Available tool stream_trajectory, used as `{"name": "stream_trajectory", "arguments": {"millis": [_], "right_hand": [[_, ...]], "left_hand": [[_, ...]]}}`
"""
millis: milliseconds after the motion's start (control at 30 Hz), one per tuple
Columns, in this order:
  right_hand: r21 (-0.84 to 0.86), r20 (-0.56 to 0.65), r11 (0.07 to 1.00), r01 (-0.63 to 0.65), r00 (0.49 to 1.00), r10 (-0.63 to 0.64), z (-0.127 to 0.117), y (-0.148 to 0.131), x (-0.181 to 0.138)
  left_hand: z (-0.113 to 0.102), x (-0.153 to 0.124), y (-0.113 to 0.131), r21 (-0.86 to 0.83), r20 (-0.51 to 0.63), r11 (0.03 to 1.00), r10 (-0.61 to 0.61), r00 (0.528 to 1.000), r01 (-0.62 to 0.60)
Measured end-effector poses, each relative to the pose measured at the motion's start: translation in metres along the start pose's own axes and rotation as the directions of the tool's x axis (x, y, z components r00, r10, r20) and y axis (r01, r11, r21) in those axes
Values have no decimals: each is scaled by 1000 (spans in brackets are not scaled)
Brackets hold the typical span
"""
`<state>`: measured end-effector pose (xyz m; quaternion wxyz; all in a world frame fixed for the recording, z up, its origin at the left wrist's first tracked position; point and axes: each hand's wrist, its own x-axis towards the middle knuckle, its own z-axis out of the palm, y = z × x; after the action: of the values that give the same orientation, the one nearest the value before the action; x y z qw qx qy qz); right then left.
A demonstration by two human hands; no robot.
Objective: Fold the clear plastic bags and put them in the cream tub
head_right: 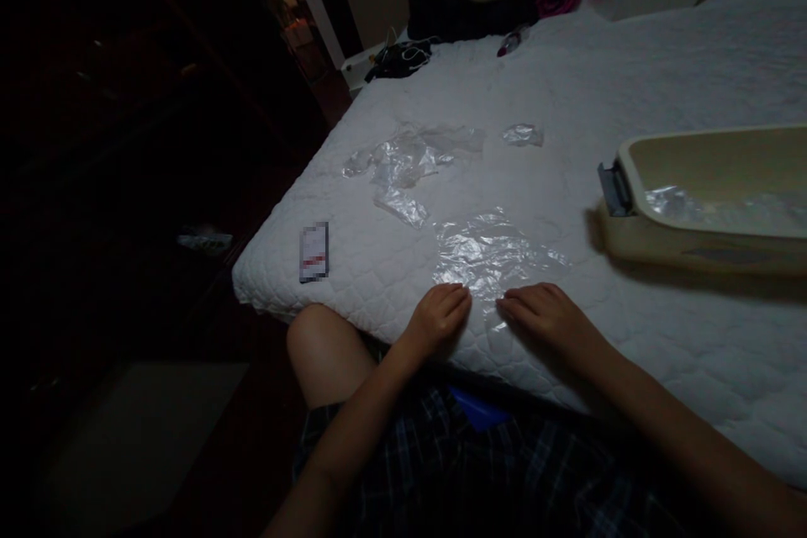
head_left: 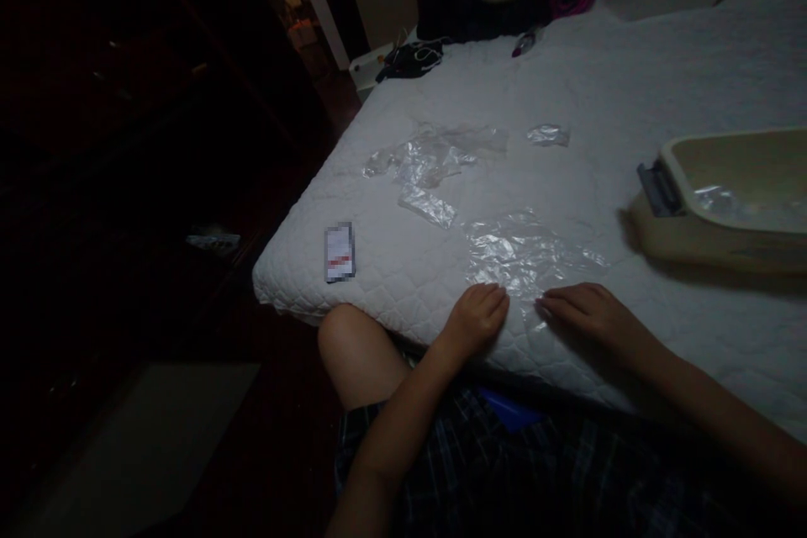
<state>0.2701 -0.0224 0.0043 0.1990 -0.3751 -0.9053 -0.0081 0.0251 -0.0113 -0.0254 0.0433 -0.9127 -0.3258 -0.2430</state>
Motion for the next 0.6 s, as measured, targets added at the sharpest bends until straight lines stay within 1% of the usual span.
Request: {"name": "stream_trajectory", "arguments": {"millis": [67,167,267,500,600], "right_hand": [[-19,2,998,54,999,-54,4,0,2],[-49,-2,993,110,994,-110,8,1,4],[-31,-20,993,117,993,-117,9,-1,6],[75,-94,997,4,996,3,11,-5,14],[92,-110,993,-75,990,85,13,-7,20]], "left_hand": [[3,1,2,8,-17,1000,18,1000,-17],[5,2,3,12,-21,1000,8,1000,-8],[4,2,2,3,1,1000,-6,1000,6],[5,2,2,18,-12,1000,19,1000,-18],[7,2,2,43,27,999,18,999,-19]]}}
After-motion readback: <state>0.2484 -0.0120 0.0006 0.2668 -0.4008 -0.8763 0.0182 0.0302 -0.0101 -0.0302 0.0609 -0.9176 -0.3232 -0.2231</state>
